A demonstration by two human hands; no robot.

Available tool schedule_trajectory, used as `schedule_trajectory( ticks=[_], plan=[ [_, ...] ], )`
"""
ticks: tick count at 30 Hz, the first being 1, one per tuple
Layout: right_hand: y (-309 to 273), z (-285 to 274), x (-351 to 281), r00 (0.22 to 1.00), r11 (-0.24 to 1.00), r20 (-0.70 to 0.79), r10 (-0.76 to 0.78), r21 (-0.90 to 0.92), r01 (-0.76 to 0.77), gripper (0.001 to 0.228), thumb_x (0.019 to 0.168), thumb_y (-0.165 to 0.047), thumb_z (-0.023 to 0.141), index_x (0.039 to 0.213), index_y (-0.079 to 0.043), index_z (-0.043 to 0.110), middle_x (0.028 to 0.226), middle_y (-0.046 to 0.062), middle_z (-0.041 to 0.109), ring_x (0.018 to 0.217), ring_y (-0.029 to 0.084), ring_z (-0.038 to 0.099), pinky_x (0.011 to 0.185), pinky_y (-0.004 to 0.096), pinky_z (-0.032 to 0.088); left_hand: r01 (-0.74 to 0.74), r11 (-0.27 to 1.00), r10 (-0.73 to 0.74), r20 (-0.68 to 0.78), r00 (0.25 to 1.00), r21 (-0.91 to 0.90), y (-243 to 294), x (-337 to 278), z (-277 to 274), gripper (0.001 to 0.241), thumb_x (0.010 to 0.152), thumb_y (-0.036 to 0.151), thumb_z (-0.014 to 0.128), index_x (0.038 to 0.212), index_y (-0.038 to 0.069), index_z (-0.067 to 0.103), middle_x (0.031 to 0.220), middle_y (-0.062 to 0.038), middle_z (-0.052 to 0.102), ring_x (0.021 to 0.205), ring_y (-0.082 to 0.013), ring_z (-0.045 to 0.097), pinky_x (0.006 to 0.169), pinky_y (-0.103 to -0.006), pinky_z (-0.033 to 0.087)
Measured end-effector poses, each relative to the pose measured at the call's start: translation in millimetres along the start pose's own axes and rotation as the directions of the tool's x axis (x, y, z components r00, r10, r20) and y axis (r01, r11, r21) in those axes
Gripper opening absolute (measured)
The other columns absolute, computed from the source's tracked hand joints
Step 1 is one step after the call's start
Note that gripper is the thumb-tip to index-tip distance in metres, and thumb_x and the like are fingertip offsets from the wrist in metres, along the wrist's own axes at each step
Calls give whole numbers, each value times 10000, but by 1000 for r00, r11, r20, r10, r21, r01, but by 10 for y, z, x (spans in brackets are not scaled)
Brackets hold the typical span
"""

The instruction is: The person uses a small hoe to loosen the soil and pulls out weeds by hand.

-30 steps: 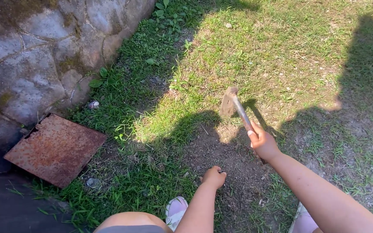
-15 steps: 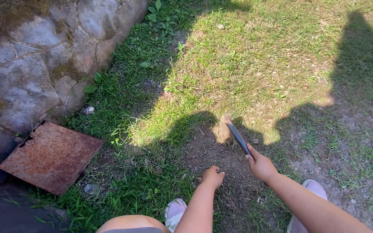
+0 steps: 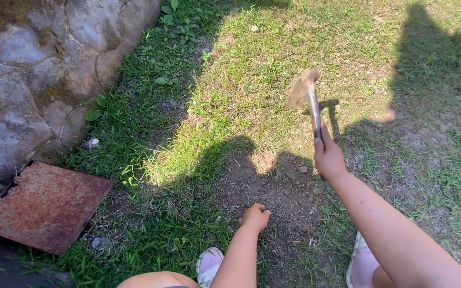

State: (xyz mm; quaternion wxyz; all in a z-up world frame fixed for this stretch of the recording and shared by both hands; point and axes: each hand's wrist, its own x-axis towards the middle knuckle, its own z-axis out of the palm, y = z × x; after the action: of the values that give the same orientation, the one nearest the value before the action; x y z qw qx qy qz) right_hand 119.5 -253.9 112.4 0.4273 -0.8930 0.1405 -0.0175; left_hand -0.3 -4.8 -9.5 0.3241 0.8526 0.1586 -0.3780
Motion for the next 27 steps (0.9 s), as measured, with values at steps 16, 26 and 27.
schedule_trajectory(
  ticks=[16,26,27],
  plan=[
    [-309,-318,-149,963,981,198,185,-102,-167,590,1002,-300,533,1582,-281,430,688,128,644,488,227,607,507,397,527,18,1000,-18,9,1000,-2,-67,33,36,501,943,466,652,1385,237,592,1417,-57,632,1360,-272,564,1183,-517,340],
    [600,69,-31,973,934,226,-50,-335,126,631,1027,-274,493,1633,-264,317,906,203,724,599,285,689,625,422,553,5,1000,-5,0,1000,26,-63,83,99,514,939,480,653,1396,255,593,1415,-58,641,1351,-275,573,1172,-481,368],
    [590,-28,-97,921,927,364,141,-376,7,647,1008,-273,467,1629,-306,287,886,189,727,556,257,679,618,405,557,0,1000,0,-3,1000,21,-69,84,107,514,938,478,656,1397,254,593,1415,-57,638,1352,-276,571,1174,-487,363]
  ],
)
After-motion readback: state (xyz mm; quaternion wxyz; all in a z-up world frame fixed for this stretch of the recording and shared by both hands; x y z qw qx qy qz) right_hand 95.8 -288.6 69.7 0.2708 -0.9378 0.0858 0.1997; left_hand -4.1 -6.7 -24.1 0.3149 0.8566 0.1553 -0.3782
